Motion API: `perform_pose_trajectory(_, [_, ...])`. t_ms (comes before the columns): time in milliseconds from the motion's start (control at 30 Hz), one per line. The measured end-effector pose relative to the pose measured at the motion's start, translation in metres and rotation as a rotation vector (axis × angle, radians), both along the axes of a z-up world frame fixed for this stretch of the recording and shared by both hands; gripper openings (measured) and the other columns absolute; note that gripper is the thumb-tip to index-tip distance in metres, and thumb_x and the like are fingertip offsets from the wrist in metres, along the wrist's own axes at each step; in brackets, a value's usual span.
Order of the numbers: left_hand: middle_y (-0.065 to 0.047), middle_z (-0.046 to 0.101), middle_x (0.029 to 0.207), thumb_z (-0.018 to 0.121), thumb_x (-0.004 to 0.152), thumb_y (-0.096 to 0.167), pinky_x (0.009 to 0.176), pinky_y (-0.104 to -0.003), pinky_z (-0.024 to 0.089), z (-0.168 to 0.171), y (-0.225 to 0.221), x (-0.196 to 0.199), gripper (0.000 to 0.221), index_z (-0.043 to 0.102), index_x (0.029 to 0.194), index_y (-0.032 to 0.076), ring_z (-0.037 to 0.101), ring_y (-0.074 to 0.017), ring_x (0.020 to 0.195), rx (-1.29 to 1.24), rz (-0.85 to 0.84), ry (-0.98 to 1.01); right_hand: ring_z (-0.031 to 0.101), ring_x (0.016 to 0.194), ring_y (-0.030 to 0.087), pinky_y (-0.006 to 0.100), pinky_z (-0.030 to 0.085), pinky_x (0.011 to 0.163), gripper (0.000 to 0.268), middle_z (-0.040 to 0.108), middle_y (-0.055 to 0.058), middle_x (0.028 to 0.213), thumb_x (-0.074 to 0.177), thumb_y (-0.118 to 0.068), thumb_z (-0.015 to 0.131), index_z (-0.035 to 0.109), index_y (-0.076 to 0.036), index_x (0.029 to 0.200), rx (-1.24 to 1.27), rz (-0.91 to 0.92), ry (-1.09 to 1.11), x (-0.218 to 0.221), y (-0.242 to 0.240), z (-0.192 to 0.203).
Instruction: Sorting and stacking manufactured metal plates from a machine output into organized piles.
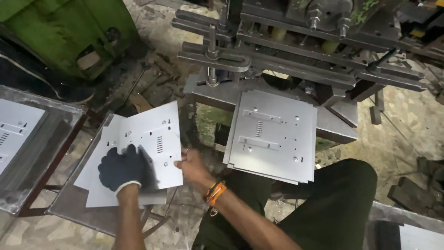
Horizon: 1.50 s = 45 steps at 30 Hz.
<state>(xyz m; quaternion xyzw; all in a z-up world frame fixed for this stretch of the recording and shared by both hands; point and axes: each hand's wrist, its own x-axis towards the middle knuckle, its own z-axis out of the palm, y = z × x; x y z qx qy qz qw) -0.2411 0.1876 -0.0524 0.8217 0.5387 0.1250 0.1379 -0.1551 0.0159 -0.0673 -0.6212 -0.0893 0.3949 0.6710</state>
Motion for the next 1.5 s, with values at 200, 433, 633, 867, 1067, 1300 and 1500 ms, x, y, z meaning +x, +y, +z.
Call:
perform_pose_trajectory(200, [-0.025, 0.071, 0.119, 0.058, 0.100, 0.061, 0.096, -0.050, 0.047, 0.007, 0.035, 0.007, 0.063, 0.076, 0.121, 0.004, 0.061, -0.0409, 0.110, -0.472, -0.154, -0.076, 0.070, 0.104, 0.022, 0.034, 0.056, 0.094, 0.033, 0.072, 0.011, 0.115, 0.083, 0.008, 0.064, 0.070, 0.009, 0.116, 0.152, -0.168, -0.042, 0.029, -0.081, 0.026])
perform_pose_trajectory(433, [-0.006, 0.075, 0.111, 0.071, 0.088, 0.028, 0.085, -0.031, 0.054, 0.019, -0.092, 0.071, 0.047, 0.069, 0.126, -0.001, 0.067, -0.0158, 0.096, -1.264, -0.655, -0.710, 0.072, 0.088, 0.020, 0.032, 0.059, 0.081, 0.046, 0.075, 0.011, 0.098, 0.076, -0.003, 0.066, 0.063, 0.001, 0.122, 0.147, -0.425, -0.066, 0.062, -0.233, 0.072])
perform_pose_trajectory(633, [-0.005, 0.075, 0.116, 0.070, 0.089, 0.023, 0.089, -0.031, 0.055, 0.079, -0.179, 0.140, 0.052, 0.063, 0.137, 0.003, 0.070, -0.0160, 0.101, -1.418, -0.881, -0.865, 0.064, 0.081, 0.018, 0.030, 0.052, 0.070, 0.037, 0.071, 0.014, 0.100, 0.094, -0.016, 0.071, 0.067, 0.006, 0.123, 0.004, -0.723, -0.248, 0.102, -0.305, 0.066])
perform_pose_trajectory(867, [-0.007, 0.072, 0.107, 0.077, 0.090, 0.023, 0.083, -0.033, 0.056, 0.054, -0.189, 0.225, 0.041, 0.070, 0.123, 0.000, 0.067, -0.0158, 0.093, -1.315, -1.008, -0.945, 0.066, 0.090, 0.012, 0.028, 0.054, 0.080, 0.022, 0.071, 0.005, 0.107, 0.098, -0.013, 0.071, 0.055, 0.002, 0.102, 0.086, -0.834, -0.267, 0.166, -0.330, 0.073])
perform_pose_trajectory(1067, [-0.002, 0.073, 0.094, 0.075, 0.089, 0.025, 0.072, -0.031, 0.054, 0.048, -0.188, 0.272, 0.030, 0.075, 0.109, 0.003, 0.066, -0.0129, 0.081, -1.337, -0.727, -0.893, 0.065, 0.083, 0.012, 0.027, 0.052, 0.076, 0.022, 0.071, 0.004, 0.098, 0.094, -0.016, 0.065, 0.068, -0.002, 0.111, 0.105, -0.702, -0.248, 0.184, -0.307, 0.120])
perform_pose_trajectory(1300, [0.002, 0.071, 0.088, 0.076, 0.092, 0.023, 0.069, -0.027, 0.050, 0.004, -0.176, 0.292, 0.021, 0.076, 0.099, 0.003, 0.061, -0.0082, 0.076, -1.244, -0.743, -1.059, 0.059, 0.072, 0.013, 0.031, 0.049, 0.066, 0.017, 0.064, 0.003, 0.086, 0.098, -0.015, 0.070, 0.063, 0.000, 0.095, 0.021, -0.741, -0.242, 0.212, -0.319, 0.069])
perform_pose_trajectory(1500, [0.003, 0.068, 0.080, 0.075, 0.093, 0.017, 0.062, -0.026, 0.045, 0.012, -0.175, 0.294, 0.016, 0.076, 0.089, 0.002, 0.057, -0.0068, 0.070, -1.165, -0.749, -1.066, 0.059, 0.072, 0.011, 0.026, 0.048, 0.065, 0.014, 0.064, 0.001, 0.084, 0.094, -0.013, 0.072, 0.064, -0.002, 0.091, 0.117, -0.729, -0.254, 0.214, -0.312, 0.075])
